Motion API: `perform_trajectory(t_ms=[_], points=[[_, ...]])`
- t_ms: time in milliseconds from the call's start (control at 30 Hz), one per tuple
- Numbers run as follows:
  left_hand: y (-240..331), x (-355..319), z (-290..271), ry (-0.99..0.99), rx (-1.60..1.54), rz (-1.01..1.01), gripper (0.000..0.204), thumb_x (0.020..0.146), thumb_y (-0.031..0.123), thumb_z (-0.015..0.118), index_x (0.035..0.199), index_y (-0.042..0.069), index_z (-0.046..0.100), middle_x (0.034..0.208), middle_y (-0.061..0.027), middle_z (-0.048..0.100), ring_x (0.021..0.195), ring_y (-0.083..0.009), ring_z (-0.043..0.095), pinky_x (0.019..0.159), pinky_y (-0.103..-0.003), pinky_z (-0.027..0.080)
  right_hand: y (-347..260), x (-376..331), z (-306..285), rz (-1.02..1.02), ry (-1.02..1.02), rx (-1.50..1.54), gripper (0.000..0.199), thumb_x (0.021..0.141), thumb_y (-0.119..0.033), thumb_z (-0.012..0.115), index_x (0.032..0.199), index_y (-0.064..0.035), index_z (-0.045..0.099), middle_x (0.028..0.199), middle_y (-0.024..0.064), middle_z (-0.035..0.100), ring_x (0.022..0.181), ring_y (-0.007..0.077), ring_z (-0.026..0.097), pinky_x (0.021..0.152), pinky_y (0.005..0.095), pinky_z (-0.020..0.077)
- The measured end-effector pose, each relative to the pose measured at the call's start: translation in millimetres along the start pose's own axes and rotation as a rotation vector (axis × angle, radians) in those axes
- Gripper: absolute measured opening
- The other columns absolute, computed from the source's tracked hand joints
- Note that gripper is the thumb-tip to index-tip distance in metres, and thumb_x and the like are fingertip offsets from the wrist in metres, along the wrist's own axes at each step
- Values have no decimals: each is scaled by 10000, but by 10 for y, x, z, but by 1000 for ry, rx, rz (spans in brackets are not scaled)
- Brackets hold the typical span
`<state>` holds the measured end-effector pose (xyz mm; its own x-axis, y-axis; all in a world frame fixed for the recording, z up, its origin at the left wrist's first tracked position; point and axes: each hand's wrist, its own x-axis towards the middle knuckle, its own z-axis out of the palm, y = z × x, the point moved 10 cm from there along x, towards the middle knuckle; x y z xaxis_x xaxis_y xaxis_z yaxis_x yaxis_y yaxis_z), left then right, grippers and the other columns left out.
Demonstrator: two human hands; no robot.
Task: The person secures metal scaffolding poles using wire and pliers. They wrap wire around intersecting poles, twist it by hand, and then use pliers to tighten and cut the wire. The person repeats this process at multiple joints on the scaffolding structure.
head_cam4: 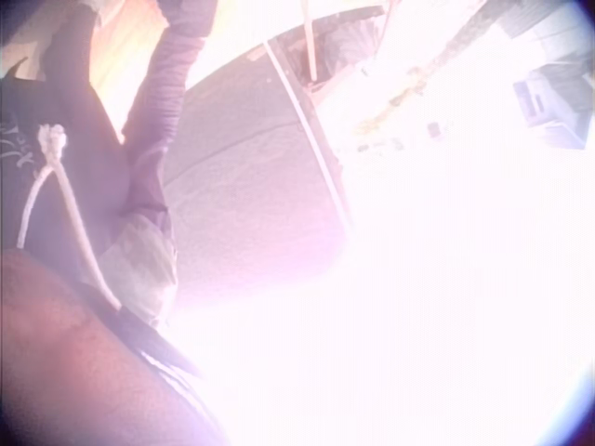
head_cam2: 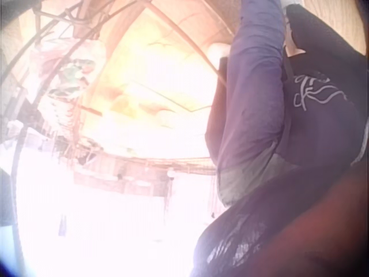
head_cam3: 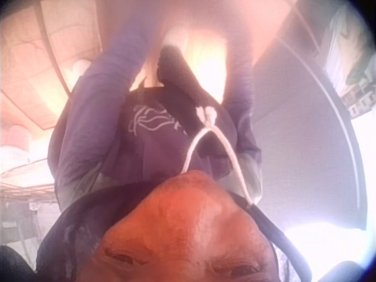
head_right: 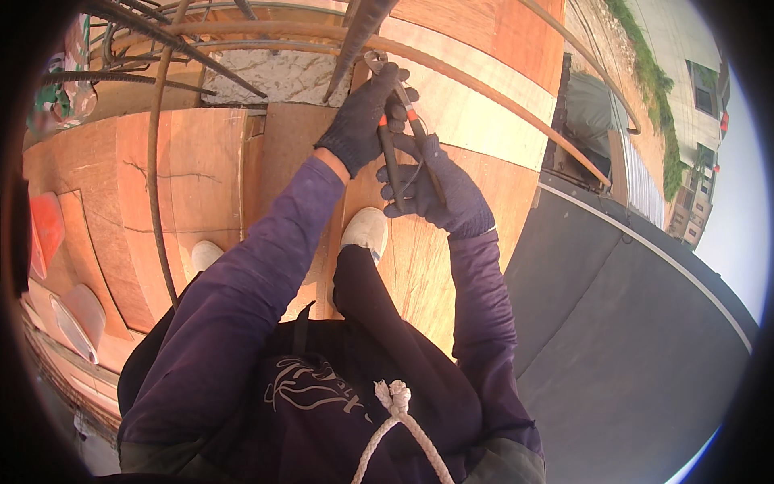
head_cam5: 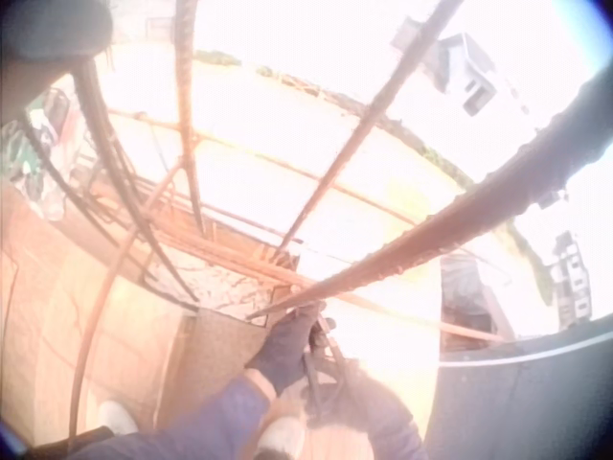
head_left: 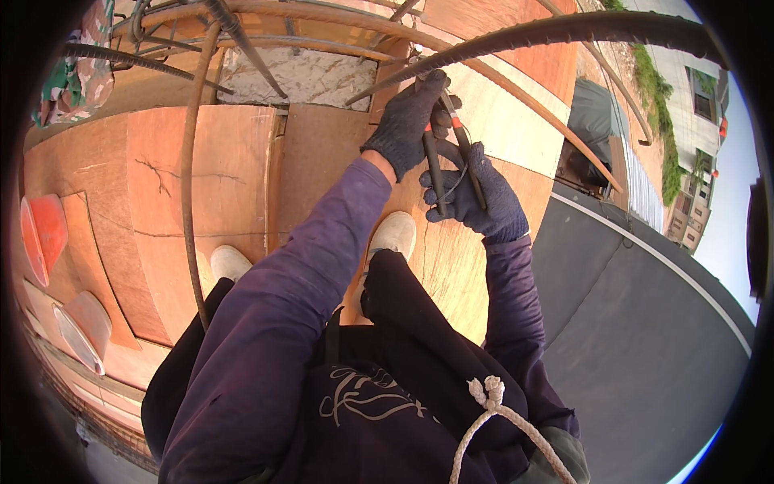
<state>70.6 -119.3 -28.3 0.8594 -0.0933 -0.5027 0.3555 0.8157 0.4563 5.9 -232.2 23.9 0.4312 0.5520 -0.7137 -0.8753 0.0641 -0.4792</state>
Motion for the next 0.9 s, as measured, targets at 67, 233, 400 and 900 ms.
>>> perform_trajectory(t_ms=[67,233,400,900], points=[[-27,-16,15,-1,-80,-35,441,1065,425,632,1286,43,628,999,-77,721,695,-108,598,648,-332,568,-6,-15,30,-28,-3,-53,723,1099,-574,439,1558,-16,414,1130,258,689,902,324,723,728,476,618],[-101,3,257,-74,-385,-126,268,1045,346,685,1121,92,643,879,-15,653,717,-159,597,813,-431,596,-111,-140,71,-8,31,-62,640,1098,-485,509,1459,43,486,1047,221,691,832,292,713,629,407,603],[-124,83,482,-205,-574,-132,240,1067,287,654,900,156,541,722,43,474,633,-157,513,781,-444,536,-278,-265,136,1,126,-176,578,1051,-436,626,1350,51,542,1039,217,699,816,274,721,616,393,594],[39,236,819,-131,-975,-17,227,1064,375,623,1027,157,571,909,-47,597,852,-211,667,823,-412,617,-1440,-416,817,359,353,-564,435,1021,-246,654,1328,44,549,963,232,712,726,266,739,512,363,598]])
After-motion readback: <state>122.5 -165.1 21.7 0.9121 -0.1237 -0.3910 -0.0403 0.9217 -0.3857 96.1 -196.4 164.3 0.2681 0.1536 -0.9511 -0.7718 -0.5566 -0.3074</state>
